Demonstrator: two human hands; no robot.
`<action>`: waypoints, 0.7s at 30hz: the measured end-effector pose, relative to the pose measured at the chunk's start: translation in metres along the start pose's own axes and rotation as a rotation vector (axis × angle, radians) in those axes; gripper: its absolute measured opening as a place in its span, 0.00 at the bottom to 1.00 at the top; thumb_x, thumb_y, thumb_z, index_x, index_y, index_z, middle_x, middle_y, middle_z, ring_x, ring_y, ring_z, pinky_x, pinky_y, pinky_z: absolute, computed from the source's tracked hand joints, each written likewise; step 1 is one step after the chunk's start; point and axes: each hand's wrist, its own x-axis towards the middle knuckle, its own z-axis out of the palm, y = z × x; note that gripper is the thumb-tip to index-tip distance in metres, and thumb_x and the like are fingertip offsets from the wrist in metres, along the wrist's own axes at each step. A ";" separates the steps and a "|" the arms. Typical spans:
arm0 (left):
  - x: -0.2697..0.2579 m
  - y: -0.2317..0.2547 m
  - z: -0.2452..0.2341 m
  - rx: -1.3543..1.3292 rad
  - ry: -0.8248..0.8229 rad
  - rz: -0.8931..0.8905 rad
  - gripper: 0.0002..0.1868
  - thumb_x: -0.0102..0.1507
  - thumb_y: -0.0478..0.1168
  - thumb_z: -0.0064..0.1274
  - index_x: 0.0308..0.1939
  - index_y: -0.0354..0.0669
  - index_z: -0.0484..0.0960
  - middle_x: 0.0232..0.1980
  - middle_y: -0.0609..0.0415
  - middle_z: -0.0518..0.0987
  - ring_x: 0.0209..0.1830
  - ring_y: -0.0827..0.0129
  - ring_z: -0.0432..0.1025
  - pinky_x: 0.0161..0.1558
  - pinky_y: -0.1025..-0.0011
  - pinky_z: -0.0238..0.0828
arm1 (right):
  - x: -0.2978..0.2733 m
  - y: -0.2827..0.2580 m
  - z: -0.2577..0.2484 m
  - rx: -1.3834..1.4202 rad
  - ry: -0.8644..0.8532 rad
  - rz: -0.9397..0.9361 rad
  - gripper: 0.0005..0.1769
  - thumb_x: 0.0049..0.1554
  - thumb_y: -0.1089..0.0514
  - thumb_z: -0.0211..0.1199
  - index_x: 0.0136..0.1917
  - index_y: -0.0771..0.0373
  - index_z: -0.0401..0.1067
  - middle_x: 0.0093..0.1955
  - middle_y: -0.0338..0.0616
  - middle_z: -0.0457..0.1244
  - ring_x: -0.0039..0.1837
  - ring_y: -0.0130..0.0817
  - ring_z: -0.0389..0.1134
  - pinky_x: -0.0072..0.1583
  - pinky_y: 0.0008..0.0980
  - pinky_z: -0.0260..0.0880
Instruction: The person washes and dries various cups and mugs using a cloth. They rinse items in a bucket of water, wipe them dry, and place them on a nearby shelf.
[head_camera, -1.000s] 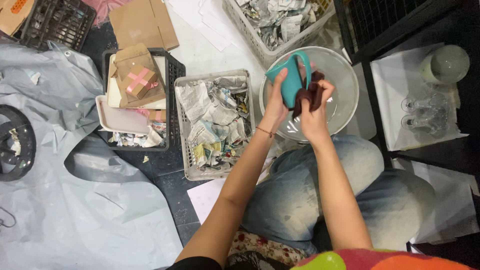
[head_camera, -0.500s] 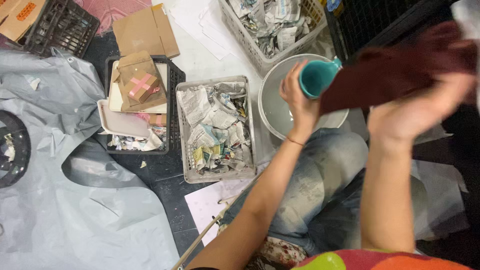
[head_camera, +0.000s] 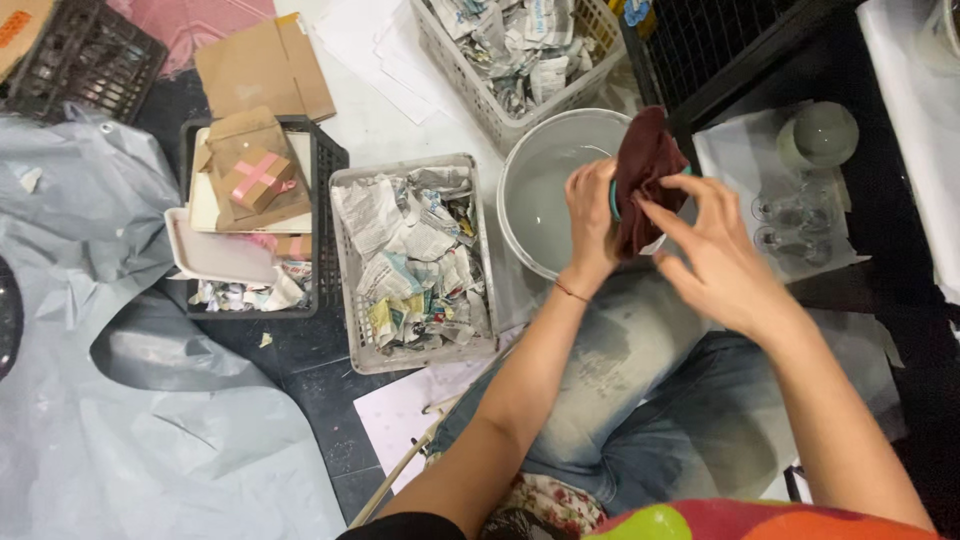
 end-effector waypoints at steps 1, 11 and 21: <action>0.003 -0.003 -0.002 -0.004 -0.038 0.032 0.35 0.57 0.39 0.65 0.67 0.42 0.69 0.63 0.50 0.73 0.69 0.55 0.67 0.74 0.56 0.53 | 0.000 0.003 0.001 -0.027 0.020 0.008 0.27 0.52 0.61 0.70 0.65 0.61 0.74 0.76 0.53 0.51 0.79 0.57 0.47 0.75 0.56 0.55; 0.013 0.015 -0.003 -0.090 -0.167 0.068 0.35 0.54 0.37 0.66 0.64 0.50 0.69 0.62 0.57 0.77 0.64 0.61 0.70 0.70 0.58 0.58 | 0.034 0.016 0.027 -0.204 0.129 0.097 0.14 0.47 0.63 0.73 0.48 0.63 0.75 0.68 0.49 0.62 0.69 0.52 0.63 0.65 0.48 0.68; 0.029 0.000 -0.018 -0.045 -0.226 0.003 0.38 0.51 0.42 0.70 0.64 0.51 0.70 0.62 0.59 0.77 0.66 0.62 0.70 0.71 0.57 0.57 | 0.026 0.018 -0.004 0.034 -0.058 -0.068 0.33 0.48 0.70 0.60 0.69 0.64 0.70 0.71 0.51 0.61 0.72 0.49 0.62 0.71 0.46 0.65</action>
